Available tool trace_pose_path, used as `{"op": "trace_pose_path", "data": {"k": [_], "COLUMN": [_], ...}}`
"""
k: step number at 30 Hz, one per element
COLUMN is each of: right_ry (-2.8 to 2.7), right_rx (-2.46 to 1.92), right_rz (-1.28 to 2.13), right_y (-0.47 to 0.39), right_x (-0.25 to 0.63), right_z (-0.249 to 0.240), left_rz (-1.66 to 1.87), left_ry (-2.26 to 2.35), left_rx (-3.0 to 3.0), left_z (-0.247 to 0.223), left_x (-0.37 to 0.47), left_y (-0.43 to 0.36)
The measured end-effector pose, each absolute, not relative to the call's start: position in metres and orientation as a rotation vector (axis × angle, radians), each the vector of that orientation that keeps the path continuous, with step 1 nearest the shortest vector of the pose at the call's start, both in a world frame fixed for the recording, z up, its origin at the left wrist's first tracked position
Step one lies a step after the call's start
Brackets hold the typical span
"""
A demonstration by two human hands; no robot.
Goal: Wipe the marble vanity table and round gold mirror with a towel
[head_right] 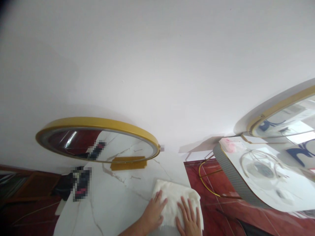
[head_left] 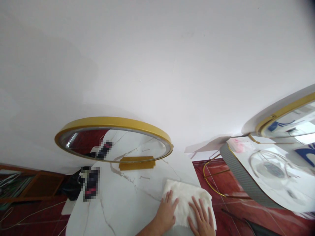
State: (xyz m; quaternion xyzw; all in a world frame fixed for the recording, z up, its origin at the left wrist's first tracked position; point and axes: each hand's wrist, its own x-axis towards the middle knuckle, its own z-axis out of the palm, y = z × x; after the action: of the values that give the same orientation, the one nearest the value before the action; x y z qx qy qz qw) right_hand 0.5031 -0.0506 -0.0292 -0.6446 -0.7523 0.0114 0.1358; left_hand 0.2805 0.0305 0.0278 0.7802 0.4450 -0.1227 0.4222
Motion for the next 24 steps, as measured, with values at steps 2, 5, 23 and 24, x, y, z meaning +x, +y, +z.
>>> {"op": "trace_pose_path", "data": {"k": [2,5,23,24], "right_ry": [-2.137,-2.108,-2.535,-2.572], "right_rx": [-1.884,-1.944,-1.676,-1.642], "right_rz": [0.006,0.011,0.368,0.433], "right_y": [-0.065,-0.07,-0.021,-0.02], "right_x": [0.502,0.495,0.337,0.323], "right_z": [-0.033,-0.03,-0.004,-0.002], "left_rz": [-0.269,-0.208,0.133,0.165], "left_ry": [1.078,1.061,1.377,1.431], "left_rx": [1.919,1.905,1.917,1.908], "left_z": [0.03,0.037,0.045,0.045], "left_x": [0.276,0.267,0.077,0.062], "left_y": [0.019,0.011,-0.017,-0.022]}}
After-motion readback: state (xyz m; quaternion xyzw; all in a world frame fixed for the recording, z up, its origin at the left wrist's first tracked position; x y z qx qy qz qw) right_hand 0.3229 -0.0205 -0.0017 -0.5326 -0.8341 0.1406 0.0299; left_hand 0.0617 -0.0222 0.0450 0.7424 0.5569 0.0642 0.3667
